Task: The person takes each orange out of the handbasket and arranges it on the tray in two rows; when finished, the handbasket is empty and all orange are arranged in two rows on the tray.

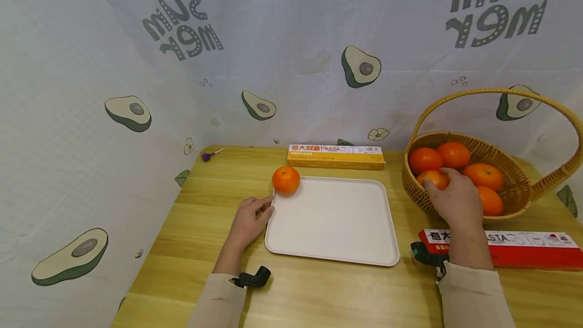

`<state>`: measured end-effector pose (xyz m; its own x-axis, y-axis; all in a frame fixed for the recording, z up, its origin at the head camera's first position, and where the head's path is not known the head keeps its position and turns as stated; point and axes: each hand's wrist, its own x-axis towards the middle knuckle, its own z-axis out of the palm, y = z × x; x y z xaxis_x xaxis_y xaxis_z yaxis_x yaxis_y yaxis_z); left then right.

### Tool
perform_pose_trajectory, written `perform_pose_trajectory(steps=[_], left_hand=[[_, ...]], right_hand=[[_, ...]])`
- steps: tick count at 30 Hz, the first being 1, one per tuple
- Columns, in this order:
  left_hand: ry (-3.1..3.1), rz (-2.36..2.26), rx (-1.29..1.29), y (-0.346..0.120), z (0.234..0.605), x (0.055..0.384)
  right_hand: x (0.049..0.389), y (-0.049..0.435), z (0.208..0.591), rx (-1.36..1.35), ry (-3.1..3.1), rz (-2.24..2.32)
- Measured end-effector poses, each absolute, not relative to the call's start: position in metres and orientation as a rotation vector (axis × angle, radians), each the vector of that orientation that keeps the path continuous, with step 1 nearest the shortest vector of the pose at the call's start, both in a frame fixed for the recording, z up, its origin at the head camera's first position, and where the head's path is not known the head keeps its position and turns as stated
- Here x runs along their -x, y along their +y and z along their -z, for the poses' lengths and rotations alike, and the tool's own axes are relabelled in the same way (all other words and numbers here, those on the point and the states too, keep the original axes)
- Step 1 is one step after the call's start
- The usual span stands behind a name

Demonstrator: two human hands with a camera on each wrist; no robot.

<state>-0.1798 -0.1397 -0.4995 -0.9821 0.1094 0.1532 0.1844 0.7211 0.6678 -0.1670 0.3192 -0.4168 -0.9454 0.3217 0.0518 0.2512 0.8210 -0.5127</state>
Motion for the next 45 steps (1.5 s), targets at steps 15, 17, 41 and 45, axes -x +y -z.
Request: perform_pose_trajectory(steps=[15,17,41,45], left_hand=[[-2.830,1.112,0.232,-0.141,0.499,0.179],[-2.831,1.112,0.229,-0.142,0.499,0.179],[-2.850,1.098,0.223,-0.142,0.497,0.183],[-2.866,1.082,0.213,-0.141,0.496,0.184]], right_hand=[[0.160,0.304,0.391,0.538,-2.497,-1.089],[0.158,0.292,0.384,0.517,-2.432,-1.153],[0.182,0.149,0.431,0.189,-2.554,-1.671],[0.188,0.143,0.448,0.196,-2.593,-1.662]])
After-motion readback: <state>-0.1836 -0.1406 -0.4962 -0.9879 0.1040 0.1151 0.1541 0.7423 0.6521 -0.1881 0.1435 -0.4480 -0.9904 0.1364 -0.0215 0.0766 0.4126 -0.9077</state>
